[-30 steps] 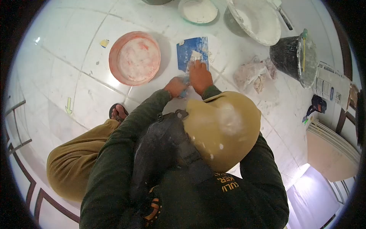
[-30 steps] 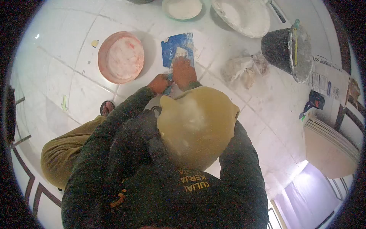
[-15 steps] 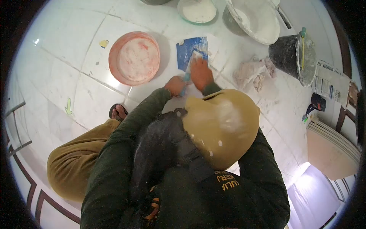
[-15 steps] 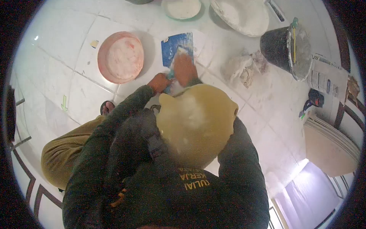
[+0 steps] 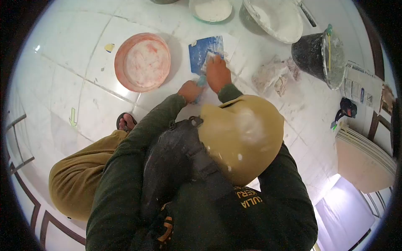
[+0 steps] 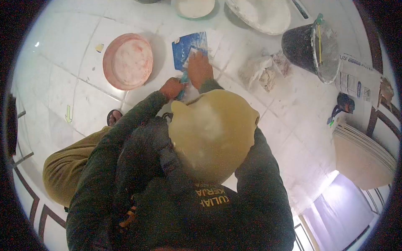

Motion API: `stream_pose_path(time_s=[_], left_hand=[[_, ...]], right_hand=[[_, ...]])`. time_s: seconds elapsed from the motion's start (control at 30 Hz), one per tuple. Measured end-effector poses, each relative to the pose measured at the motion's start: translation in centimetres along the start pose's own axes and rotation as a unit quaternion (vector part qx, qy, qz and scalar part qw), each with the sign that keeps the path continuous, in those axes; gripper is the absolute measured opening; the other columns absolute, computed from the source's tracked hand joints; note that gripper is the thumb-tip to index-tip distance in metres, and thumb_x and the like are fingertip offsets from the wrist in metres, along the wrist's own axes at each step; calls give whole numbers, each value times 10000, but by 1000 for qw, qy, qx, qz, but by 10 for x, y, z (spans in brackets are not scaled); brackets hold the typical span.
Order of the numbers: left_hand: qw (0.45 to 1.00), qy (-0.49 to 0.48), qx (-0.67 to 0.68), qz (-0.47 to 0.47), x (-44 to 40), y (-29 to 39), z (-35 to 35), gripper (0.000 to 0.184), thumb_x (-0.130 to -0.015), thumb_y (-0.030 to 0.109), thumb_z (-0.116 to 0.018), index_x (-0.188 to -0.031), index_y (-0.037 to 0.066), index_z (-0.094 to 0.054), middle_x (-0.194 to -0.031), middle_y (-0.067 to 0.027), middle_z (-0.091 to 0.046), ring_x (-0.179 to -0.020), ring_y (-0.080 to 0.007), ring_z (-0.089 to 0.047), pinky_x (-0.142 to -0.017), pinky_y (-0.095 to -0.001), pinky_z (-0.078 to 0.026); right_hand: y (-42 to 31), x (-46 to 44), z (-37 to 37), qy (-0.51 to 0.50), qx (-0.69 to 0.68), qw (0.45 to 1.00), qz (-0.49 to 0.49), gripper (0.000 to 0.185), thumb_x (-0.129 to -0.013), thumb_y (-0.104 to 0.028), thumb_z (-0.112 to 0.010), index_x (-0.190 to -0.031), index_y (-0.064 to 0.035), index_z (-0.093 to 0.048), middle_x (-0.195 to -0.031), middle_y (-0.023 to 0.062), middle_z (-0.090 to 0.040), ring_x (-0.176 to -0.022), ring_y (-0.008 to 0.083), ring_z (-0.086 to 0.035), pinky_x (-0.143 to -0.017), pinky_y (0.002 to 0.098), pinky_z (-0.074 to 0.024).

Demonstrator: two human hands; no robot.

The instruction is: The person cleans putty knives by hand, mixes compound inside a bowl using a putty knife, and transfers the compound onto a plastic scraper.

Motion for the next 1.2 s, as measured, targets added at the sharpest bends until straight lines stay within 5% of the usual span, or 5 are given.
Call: stream_pose_path(time_s=[0.1,0.2,0.37,0.93,1.2], left_hand=[[943,81,-226,-229,-20,-14,-9,349,-846,308,-562,-852,-28,-654,-780,-213,-636,-708,-308,-626,-658,-420,-472],[995,-69,55,42,4,0,-3,294,-885,281,-511,-897,31,-666,-811,-211,-618,-776,-343,-619,-706,-431,-484],[937,38,-259,-233,-35,-21,-6,470,-820,421,-557,-829,-41,-641,-793,-219,-633,-782,-333,-605,-701,-470,-448],[925,226,-276,-131,-85,-87,-51,569,-787,519,-569,-794,-46,-636,-745,-197,-633,-626,-328,-589,-628,-488,-450],[974,11,-127,-189,-3,-5,1,405,-867,350,-531,-857,-45,-622,-740,-182,-624,-652,-363,-578,-650,-441,-459]], right_hand=[[-2,-2,5,38,-26,999,12,217,-811,-82,-468,-988,33,-520,-966,199,-478,-848,350,-530,-662,428,-513],[1,4,5,-11,-23,1000,-4,250,-812,-86,-466,-1022,39,-517,-990,207,-475,-864,355,-531,-659,426,-517],[-8,7,0,73,12,997,17,188,-825,-113,-468,-935,32,-515,-982,208,-471,-857,361,-531,-633,423,-517],[-6,-12,3,-7,-95,995,-4,238,-836,-103,-454,-1014,42,-514,-1028,221,-500,-916,349,-529,-684,423,-518],[-13,-3,0,115,18,992,47,259,-838,-99,-453,-1054,37,-502,-1028,214,-484,-908,344,-525,-705,407,-508]])
Point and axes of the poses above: each hand's wrist, its own x-axis away from the middle knuckle, its own z-axis out of the back of the hand, y = z × x, the point moved 4 cm from there along -x, towards the middle knuckle
